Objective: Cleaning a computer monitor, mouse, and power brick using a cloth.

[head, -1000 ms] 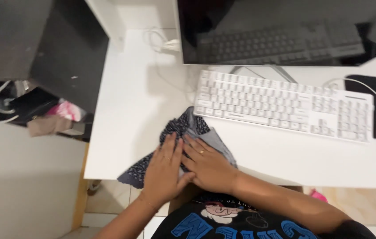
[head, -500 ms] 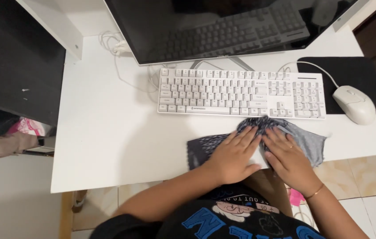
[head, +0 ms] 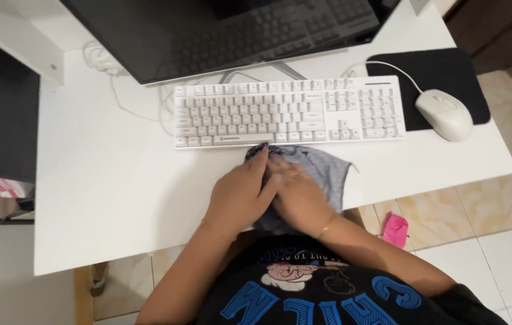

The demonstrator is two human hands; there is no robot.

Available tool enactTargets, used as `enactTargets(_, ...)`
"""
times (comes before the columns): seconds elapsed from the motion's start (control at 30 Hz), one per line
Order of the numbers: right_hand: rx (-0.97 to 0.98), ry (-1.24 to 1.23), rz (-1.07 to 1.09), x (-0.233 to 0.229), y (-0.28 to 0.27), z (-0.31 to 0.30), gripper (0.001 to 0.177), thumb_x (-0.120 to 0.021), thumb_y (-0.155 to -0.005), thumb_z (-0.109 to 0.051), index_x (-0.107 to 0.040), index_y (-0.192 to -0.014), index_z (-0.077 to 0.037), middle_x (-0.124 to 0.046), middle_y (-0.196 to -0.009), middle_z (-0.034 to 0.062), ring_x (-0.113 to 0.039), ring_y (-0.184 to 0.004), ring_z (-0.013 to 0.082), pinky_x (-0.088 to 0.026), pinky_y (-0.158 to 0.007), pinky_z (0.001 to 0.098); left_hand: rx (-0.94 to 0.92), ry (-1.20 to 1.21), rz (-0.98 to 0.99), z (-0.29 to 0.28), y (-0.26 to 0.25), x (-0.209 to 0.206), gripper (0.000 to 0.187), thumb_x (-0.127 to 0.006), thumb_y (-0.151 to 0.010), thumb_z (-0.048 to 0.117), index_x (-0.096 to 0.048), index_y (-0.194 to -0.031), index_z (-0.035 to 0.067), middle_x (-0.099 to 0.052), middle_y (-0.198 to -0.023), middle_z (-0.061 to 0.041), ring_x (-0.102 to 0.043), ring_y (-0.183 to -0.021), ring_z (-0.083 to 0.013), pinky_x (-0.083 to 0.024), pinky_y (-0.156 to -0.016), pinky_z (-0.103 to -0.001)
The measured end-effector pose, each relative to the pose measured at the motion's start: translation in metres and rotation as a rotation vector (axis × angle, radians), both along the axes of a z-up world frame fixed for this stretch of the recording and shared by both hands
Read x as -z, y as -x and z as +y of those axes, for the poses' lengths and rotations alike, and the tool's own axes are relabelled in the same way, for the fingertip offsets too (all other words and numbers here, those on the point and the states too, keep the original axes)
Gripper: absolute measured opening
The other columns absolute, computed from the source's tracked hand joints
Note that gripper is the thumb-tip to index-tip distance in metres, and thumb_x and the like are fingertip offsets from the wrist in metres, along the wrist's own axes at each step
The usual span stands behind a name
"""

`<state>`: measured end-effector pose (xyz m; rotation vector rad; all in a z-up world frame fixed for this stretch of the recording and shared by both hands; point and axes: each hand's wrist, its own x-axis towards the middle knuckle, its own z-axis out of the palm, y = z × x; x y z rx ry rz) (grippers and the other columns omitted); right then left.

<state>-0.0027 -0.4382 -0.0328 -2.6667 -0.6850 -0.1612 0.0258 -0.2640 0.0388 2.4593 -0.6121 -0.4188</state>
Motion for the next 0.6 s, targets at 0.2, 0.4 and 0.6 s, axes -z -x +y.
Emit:
enactTargets(0.2,0.266,0.094,-0.01,0.013,0.03,-0.12,0.064,-0.069,-0.077,-0.015,-0.055,-0.136,0.004,-0.057,-0.143,0.0261,-0.048,-0.14,0.0403,-0.034,-0.118,0.0492,0.29,-0.069,-0.501,-0.065,-0.048,0.008,0.088,-0.072,-0.082,0.055,-0.047,-0.145,-0.002,-0.043,-0.149,-0.026,-0.037,-0.141,-0.0436,-0.021,-0.12,-0.056)
enactTargets(0.4,0.239,0.099,-0.01,0.006,0.035,-0.091,0.054,-0.071,-0.079,-0.017,-0.061,-0.126,0.009,-0.063,-0.128,0.034,-0.056,-0.128,0.0469,-0.041,-0.11,0.0533,0.47,-0.177,-0.537,-0.159,-0.115,0.027,0.097,-0.078,-0.073,0.052,-0.039,-0.155,0.019,-0.034,-0.162,-0.014,-0.024,-0.151,-0.0403,-0.007,-0.118,-0.073)
enactTargets(0.6,-0.077,0.033,-0.088,-0.01,0.026,-0.061,0.033,-0.064,-0.084,-0.029,-0.065,-0.104,-0.003,-0.068,-0.111,0.0182,-0.063,-0.114,0.0366,-0.044,-0.102,0.0493,0.488,-0.353,-0.424,-0.209,-0.137,0.01,0.119,-0.079,-0.058,0.077,-0.027,-0.158,0.041,-0.03,-0.165,-0.009,-0.027,-0.151,-0.0367,-0.01,-0.118,-0.071)
